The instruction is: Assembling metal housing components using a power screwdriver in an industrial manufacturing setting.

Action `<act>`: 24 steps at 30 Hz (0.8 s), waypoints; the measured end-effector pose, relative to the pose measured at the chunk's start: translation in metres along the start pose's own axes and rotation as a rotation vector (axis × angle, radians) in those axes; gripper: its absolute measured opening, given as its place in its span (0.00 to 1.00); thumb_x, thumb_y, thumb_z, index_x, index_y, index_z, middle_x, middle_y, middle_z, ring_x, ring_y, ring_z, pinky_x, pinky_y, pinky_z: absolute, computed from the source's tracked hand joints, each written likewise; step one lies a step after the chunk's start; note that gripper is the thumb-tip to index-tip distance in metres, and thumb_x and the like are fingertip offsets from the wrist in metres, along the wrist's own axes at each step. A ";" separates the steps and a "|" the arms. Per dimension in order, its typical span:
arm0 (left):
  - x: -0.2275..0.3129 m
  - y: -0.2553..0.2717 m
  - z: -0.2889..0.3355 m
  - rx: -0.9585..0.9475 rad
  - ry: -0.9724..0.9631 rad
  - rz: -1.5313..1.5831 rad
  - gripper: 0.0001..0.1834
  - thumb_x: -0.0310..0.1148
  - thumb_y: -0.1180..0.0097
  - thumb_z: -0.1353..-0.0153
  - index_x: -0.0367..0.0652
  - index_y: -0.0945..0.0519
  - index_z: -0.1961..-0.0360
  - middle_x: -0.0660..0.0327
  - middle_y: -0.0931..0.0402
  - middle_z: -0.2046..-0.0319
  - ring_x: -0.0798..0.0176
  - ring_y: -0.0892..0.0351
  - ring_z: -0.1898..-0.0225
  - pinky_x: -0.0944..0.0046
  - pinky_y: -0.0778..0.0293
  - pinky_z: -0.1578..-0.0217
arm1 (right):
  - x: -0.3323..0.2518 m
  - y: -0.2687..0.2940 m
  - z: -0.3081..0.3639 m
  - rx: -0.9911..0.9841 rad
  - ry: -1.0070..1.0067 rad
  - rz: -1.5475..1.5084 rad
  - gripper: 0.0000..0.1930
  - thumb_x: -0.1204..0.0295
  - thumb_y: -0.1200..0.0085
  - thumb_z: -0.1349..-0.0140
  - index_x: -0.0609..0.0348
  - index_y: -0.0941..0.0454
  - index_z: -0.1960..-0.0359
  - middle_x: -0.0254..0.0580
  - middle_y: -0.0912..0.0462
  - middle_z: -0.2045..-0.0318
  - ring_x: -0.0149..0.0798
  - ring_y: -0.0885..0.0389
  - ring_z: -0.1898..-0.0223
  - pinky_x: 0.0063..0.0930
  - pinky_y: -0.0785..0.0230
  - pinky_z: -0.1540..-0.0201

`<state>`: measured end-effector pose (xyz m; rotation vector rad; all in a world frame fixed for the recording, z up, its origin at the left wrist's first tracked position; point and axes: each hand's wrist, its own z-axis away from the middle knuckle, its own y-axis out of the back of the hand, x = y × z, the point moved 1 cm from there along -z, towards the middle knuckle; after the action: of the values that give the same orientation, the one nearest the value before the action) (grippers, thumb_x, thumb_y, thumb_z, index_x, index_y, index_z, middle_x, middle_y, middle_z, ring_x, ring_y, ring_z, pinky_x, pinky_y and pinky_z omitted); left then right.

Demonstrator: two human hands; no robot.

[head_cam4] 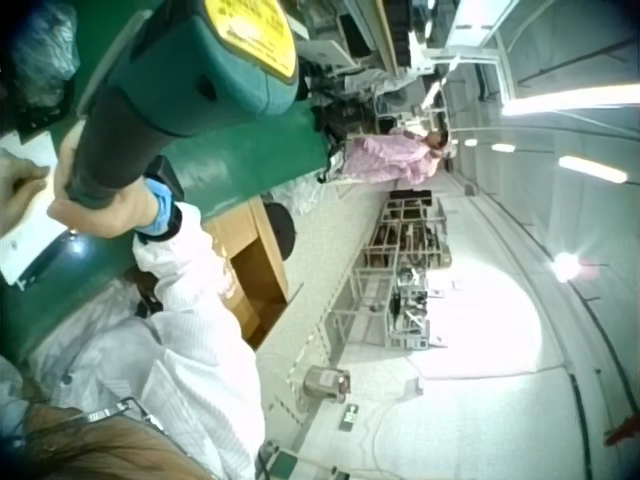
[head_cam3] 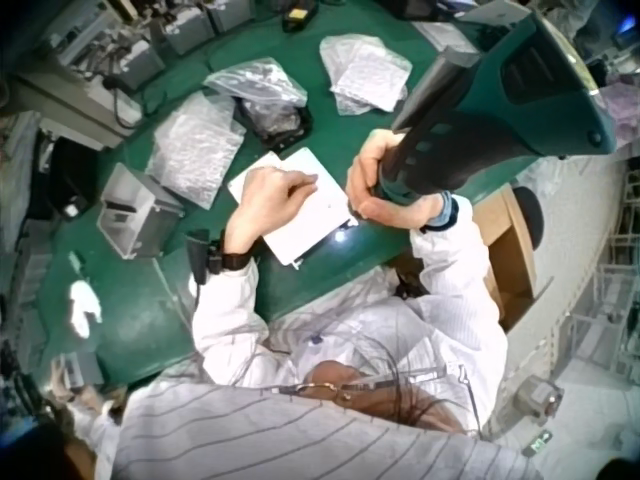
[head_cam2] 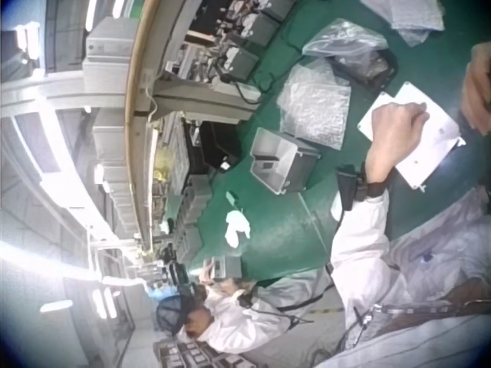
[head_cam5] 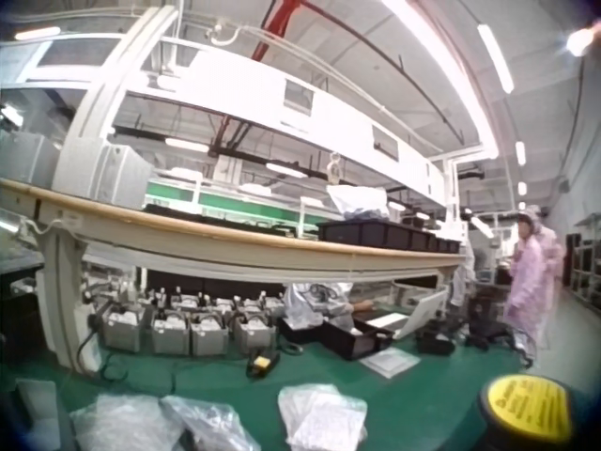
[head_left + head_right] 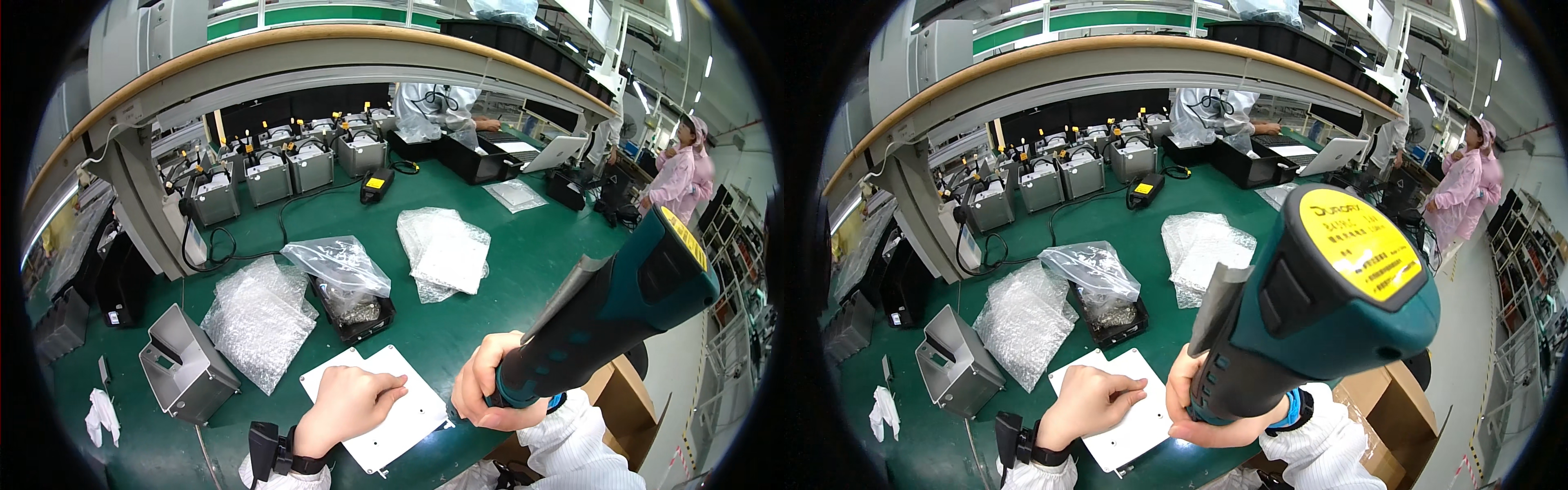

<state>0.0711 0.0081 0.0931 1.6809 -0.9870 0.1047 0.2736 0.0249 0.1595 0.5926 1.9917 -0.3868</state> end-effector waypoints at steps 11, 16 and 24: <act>0.010 -0.009 0.005 0.021 -0.113 -0.203 0.07 0.32 0.48 0.48 0.42 0.24 0.80 0.59 0.34 0.95 0.57 0.30 0.91 0.60 0.34 0.88 | -0.009 0.001 -0.011 -0.125 0.059 -0.150 0.14 0.85 0.39 0.58 0.65 0.34 0.75 0.46 0.27 0.86 0.41 0.27 0.86 0.35 0.32 0.81; 0.013 -0.012 -0.001 0.012 -0.139 -0.182 0.06 0.33 0.45 0.50 0.43 0.19 0.75 0.59 0.32 0.94 0.58 0.29 0.90 0.62 0.34 0.86 | -0.042 0.010 -0.031 -0.113 0.289 -0.310 0.15 0.87 0.42 0.56 0.63 0.36 0.70 0.44 0.26 0.85 0.40 0.26 0.83 0.34 0.30 0.75; 0.005 -0.010 0.005 -0.005 -0.093 -0.182 0.08 0.34 0.47 0.50 0.45 0.18 0.71 0.59 0.28 0.90 0.57 0.27 0.88 0.61 0.32 0.85 | 0.034 -0.003 -0.115 0.198 0.097 0.029 0.13 0.80 0.47 0.47 0.58 0.40 0.66 0.39 0.29 0.82 0.33 0.27 0.80 0.32 0.32 0.72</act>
<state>0.0793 0.0014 0.0866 1.7755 -0.8975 -0.0968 0.1744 0.0888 0.1827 0.7763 2.0484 -0.5516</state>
